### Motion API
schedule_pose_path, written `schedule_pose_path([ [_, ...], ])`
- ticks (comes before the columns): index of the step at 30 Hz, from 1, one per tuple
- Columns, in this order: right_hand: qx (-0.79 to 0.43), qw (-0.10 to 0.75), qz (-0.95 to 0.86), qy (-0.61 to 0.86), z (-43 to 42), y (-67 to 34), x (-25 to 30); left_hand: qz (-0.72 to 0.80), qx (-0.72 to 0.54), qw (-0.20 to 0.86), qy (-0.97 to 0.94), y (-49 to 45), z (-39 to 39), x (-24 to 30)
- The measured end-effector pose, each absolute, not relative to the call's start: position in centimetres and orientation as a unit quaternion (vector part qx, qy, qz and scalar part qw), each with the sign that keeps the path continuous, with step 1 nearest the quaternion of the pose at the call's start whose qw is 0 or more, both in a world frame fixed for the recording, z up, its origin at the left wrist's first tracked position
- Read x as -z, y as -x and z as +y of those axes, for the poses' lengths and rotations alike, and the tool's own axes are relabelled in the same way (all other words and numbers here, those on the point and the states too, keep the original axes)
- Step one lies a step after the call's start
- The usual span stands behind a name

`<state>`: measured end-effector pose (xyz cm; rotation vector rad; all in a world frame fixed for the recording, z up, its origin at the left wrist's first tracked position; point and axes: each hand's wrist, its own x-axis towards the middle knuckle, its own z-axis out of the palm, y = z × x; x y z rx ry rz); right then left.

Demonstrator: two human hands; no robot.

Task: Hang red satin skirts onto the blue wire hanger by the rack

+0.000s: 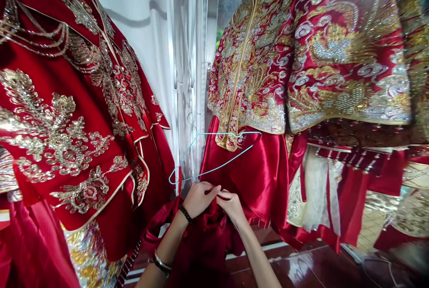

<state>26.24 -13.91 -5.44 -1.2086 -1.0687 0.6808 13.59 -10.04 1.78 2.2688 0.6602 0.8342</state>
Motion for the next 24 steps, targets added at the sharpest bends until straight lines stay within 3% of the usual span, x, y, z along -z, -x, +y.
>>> schedule_pose_path([
  [9,-0.331,0.675,-0.376,0.542,-13.6,-25.0,4.1,0.435,-0.487,0.049,-0.756,-9.2,-3.4,-2.2],
  [17,-0.355,0.708,-0.338,0.509,-12.2,-23.5,3.3,0.396,-0.463,0.092,-0.787,-10.5,-0.3,0.0],
  [20,-0.352,0.716,-0.338,0.498,-11.5,-23.2,2.3,0.380,-0.494,0.035,-0.781,-11.4,-1.0,-0.9],
  [24,-0.349,0.721,-0.353,0.484,-10.8,-23.2,0.6,0.336,-0.427,-0.086,-0.835,-12.5,-2.2,-1.6],
])
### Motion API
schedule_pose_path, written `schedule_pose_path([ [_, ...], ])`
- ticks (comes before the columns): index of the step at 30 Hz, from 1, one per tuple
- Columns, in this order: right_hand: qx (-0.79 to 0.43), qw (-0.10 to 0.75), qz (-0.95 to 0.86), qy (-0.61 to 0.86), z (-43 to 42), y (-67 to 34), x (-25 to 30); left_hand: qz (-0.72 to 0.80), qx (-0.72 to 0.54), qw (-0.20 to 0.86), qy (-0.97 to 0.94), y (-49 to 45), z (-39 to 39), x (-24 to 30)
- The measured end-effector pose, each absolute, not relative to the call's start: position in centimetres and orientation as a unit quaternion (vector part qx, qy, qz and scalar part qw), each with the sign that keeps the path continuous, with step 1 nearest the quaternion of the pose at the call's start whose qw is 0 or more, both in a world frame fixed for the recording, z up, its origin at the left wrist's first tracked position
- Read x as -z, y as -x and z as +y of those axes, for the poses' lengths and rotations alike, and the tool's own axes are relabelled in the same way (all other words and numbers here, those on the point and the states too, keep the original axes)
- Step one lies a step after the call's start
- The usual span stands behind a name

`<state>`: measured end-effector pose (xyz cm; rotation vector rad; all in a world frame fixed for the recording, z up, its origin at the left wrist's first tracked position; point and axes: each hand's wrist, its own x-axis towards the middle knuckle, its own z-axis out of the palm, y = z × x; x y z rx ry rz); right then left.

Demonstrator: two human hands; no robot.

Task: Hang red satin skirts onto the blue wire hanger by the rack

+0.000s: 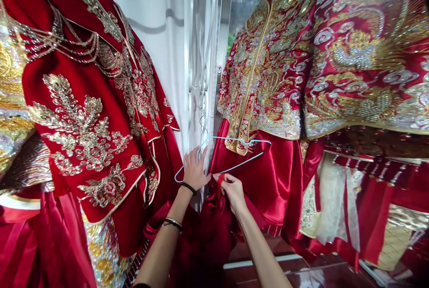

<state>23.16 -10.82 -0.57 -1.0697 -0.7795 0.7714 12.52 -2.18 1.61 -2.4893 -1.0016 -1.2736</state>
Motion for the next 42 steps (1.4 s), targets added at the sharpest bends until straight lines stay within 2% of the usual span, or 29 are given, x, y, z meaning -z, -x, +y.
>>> schedule_pose_path([
  [3,-0.346,0.718,-0.367,0.479,-10.4,-23.0,-0.2,-0.354,0.366,0.143,0.849,-13.4,-2.5,-1.5],
  [7,-0.336,0.712,-0.385,0.481,-10.5,-22.9,-0.5,-0.397,0.321,0.155,0.846,-13.6,-2.2,-1.5],
  [22,-0.267,0.738,-0.346,0.514,-12.9,-28.2,-1.6,-0.352,0.317,0.183,0.861,-7.5,-1.6,-4.2],
  [32,-0.273,0.738,-0.351,0.508,-14.5,-29.4,-1.9,-0.305,0.319,0.202,0.874,-5.9,0.6,-4.9],
  [42,-0.214,0.768,-0.302,0.523,-16.1,-32.2,-1.8,-0.301,0.303,0.196,0.883,-6.0,0.3,-5.0],
])
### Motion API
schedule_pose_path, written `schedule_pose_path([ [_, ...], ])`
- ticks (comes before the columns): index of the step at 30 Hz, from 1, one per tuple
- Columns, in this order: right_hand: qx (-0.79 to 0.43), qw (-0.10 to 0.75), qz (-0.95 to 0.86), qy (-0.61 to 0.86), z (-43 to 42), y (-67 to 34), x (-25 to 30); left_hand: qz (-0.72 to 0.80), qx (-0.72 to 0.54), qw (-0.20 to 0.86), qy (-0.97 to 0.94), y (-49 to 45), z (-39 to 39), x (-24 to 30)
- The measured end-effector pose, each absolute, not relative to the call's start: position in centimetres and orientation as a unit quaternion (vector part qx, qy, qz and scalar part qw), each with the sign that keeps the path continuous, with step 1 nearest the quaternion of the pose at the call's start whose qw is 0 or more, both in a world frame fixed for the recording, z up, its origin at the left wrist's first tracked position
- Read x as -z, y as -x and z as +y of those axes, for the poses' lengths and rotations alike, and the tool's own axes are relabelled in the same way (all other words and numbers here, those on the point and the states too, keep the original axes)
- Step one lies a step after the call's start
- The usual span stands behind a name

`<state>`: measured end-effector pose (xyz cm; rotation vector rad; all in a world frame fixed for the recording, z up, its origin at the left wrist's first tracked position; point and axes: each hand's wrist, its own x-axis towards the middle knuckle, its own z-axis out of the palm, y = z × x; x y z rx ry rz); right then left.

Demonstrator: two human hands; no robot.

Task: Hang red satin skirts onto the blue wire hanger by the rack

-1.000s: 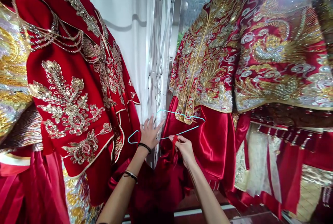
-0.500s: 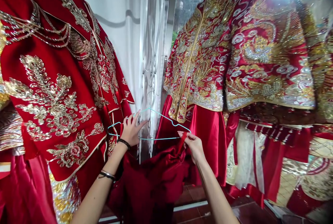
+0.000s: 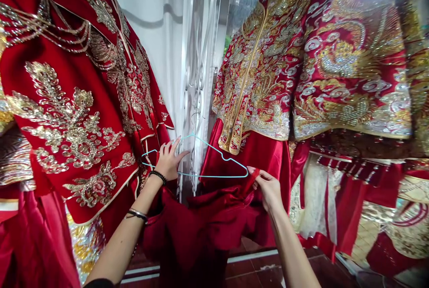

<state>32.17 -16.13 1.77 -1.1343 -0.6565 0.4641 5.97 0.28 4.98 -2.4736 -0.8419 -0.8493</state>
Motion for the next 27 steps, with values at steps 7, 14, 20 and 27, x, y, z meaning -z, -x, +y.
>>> schedule_pose_path([
  [7,-0.142,0.633,-0.463,0.605,-14.9,-33.4,-3.7,-0.297,0.311,0.189,0.883,-6.6,-0.3,-4.5],
  [14,-0.034,0.438,-0.600,0.669,-12.9,-33.8,-6.5,-0.302,0.303,0.198,0.882,-6.5,-0.6,-4.5],
  [20,-0.006,0.354,-0.597,0.720,-12.6,-34.1,-7.2,-0.321,0.288,0.195,0.881,-6.9,-1.2,-4.4],
  [27,0.013,0.334,-0.564,0.755,-12.4,-33.9,-7.1,-0.334,0.280,0.186,0.881,-7.2,-2.0,-4.4],
])
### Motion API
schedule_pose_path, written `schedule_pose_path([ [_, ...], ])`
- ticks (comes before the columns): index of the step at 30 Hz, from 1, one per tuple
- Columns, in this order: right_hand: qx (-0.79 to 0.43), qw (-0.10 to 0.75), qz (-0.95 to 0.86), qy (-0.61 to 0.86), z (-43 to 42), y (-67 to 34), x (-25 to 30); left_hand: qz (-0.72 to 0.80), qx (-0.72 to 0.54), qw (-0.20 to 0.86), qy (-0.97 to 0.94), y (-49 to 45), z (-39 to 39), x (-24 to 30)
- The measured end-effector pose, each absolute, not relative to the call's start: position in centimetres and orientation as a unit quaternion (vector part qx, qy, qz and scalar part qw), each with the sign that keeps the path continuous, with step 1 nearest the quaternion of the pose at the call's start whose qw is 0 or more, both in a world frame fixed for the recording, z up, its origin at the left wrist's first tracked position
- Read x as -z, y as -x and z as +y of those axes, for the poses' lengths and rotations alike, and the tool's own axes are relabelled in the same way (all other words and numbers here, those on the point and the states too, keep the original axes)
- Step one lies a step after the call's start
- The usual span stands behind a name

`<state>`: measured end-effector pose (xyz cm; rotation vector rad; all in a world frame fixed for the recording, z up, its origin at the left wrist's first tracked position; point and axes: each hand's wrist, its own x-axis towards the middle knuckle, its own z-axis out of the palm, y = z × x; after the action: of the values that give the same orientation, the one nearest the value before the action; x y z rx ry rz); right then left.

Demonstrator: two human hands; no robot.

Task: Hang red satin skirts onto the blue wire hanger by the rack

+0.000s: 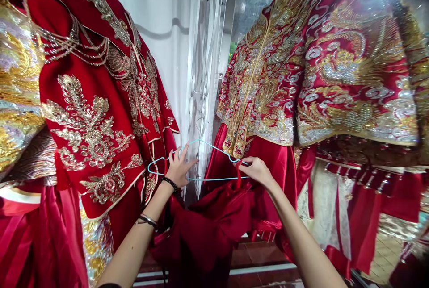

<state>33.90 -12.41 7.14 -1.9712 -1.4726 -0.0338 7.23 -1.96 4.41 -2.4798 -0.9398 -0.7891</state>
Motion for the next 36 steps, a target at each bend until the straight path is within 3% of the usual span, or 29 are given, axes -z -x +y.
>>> schedule_pose_path([
  [6,0.016,0.345,-0.551,0.760,-11.8,-33.4,-6.4,-0.337,0.271,0.182,0.883,-7.4,-2.2,-4.6],
  [13,0.006,0.364,-0.675,0.641,-10.8,-33.5,-6.6,-0.333,0.275,0.196,0.881,-7.4,-1.9,-4.6],
  [17,-0.066,0.358,-0.694,0.621,-10.7,-33.3,-7.4,-0.329,0.290,0.195,0.877,-7.2,-1.7,-4.6],
  [22,-0.251,0.503,-0.602,0.567,-11.0,-34.3,-7.4,-0.330,0.302,0.184,0.875,-7.1,-1.4,-4.5],
  [28,-0.413,0.669,-0.335,0.519,-12.3,-35.9,-5.0,-0.333,0.302,0.191,0.873,-7.2,-1.0,-4.2],
  [32,-0.434,0.721,-0.239,0.483,-13.8,-36.1,-3.5,-0.326,0.311,0.194,0.871,-7.2,-0.9,-4.0],
  [36,-0.374,0.774,-0.232,0.455,-14.8,-36.0,-2.4,-0.326,0.319,0.187,0.870,-7.2,-1.1,-4.1],
])
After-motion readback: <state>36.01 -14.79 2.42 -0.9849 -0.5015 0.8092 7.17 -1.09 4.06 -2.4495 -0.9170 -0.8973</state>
